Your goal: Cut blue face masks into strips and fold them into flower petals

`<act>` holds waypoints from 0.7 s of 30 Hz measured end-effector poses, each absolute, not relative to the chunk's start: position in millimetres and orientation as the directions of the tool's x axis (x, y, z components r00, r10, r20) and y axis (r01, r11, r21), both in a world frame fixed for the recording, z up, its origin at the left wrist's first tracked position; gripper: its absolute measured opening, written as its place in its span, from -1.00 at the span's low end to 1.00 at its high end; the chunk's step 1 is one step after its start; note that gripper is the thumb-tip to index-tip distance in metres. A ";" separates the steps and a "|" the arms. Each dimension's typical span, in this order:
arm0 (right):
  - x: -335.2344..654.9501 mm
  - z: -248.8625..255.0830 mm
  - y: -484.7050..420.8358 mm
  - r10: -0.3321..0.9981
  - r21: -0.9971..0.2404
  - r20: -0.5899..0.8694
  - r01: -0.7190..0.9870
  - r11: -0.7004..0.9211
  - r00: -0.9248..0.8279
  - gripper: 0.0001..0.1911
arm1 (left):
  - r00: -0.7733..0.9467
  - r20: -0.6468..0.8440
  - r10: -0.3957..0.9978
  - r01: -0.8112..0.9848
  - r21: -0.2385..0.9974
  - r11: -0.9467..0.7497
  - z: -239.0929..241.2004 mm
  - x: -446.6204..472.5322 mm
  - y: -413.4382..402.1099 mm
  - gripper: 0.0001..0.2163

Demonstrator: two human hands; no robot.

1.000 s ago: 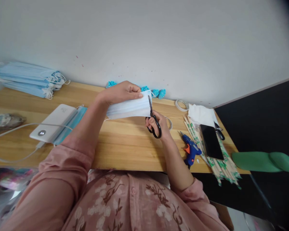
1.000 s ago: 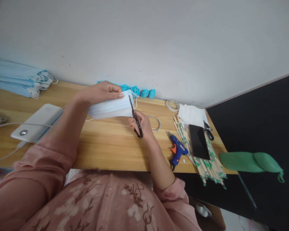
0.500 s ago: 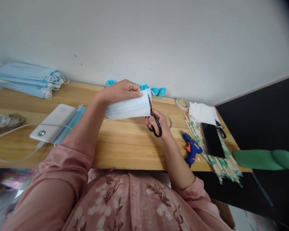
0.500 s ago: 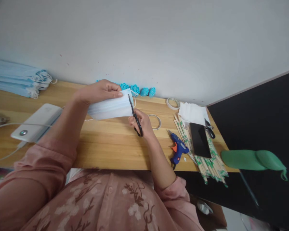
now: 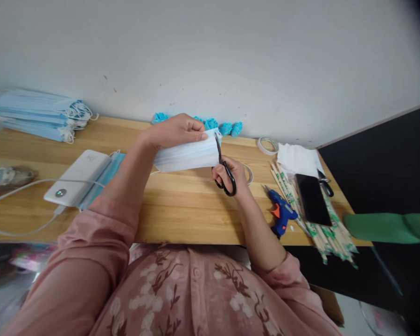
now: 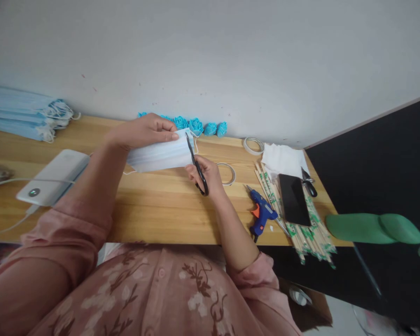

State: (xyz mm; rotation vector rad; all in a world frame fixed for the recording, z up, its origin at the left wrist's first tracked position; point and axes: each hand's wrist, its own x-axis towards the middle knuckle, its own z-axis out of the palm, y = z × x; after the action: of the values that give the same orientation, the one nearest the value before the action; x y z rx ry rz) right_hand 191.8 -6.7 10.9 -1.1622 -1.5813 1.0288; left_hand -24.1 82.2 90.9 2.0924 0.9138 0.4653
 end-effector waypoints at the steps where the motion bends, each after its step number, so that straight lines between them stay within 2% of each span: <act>1: 191.4 11.9 -7.1 0.973 -0.951 0.172 0.232 0.205 -0.156 -0.39 | 0.673 0.020 0.739 0.450 0.782 -0.431 90.8 -23.9 82.2 -0.72; 12: 190.9 1.2 -4.7 0.987 -0.963 0.134 0.222 0.150 -0.087 -0.57 | 0.663 0.020 0.748 0.457 0.781 -0.426 88.9 -24.5 83.7 -0.72; 16: 191.7 0.1 -3.7 0.987 -0.968 0.129 0.204 0.146 -0.094 -0.48 | 0.670 0.012 0.742 0.451 0.788 -0.420 90.2 -24.2 82.9 -0.72; 21: 197.1 5.4 -4.9 0.922 -0.929 0.211 0.227 0.292 -0.325 -0.29 | 0.662 0.020 0.749 0.444 0.795 -0.414 91.5 -26.9 81.9 -0.72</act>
State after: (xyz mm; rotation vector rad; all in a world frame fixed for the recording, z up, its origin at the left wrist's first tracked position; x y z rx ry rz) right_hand 197.1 -4.9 5.4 -1.0454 -1.7474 1.0758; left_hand -26.9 81.9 91.5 2.0710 0.9213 0.4810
